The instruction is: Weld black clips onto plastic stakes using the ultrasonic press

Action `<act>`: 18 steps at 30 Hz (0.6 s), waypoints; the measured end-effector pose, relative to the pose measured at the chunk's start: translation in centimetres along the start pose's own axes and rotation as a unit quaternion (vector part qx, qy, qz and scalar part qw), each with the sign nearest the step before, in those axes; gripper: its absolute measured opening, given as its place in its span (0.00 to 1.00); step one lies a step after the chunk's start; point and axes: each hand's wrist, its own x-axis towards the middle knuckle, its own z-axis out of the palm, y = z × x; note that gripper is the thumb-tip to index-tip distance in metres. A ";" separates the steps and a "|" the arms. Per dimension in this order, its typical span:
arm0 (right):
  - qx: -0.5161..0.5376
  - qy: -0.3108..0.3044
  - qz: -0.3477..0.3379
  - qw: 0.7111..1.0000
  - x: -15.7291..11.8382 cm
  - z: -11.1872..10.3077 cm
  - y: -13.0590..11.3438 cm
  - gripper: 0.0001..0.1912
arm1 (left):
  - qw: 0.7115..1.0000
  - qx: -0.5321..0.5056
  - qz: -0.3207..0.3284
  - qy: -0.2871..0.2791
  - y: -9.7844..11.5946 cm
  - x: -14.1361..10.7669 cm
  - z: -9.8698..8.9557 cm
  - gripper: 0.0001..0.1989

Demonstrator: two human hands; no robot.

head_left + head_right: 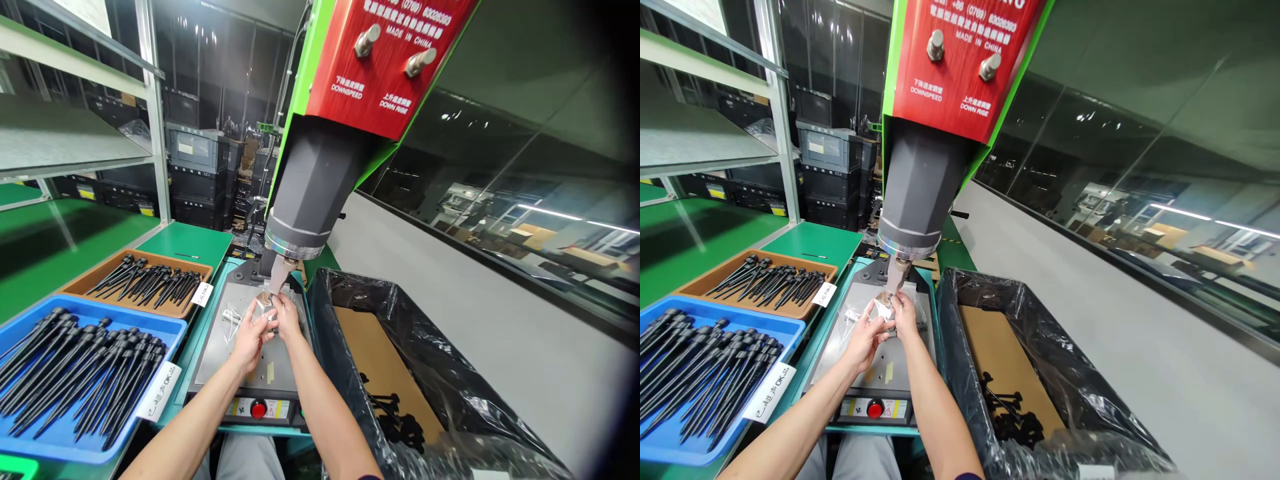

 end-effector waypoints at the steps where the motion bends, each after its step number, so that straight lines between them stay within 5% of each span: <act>1: 0.009 0.004 0.006 1.000 0.0 0.1 0.1 0.17 | 1.000 0.001 0.000 -0.001 -0.1 0.0 0.0 0.44; 11: 0.186 0.105 0.087 0.973 2.3 -1.0 3.0 0.16 | 1.000 0.018 -0.001 0.005 -0.4 0.5 -0.2 0.44; 18: 0.192 0.055 0.088 0.976 5.0 -0.4 3.0 0.18 | 0.999 0.041 0.011 0.010 -0.6 0.7 -0.4 0.48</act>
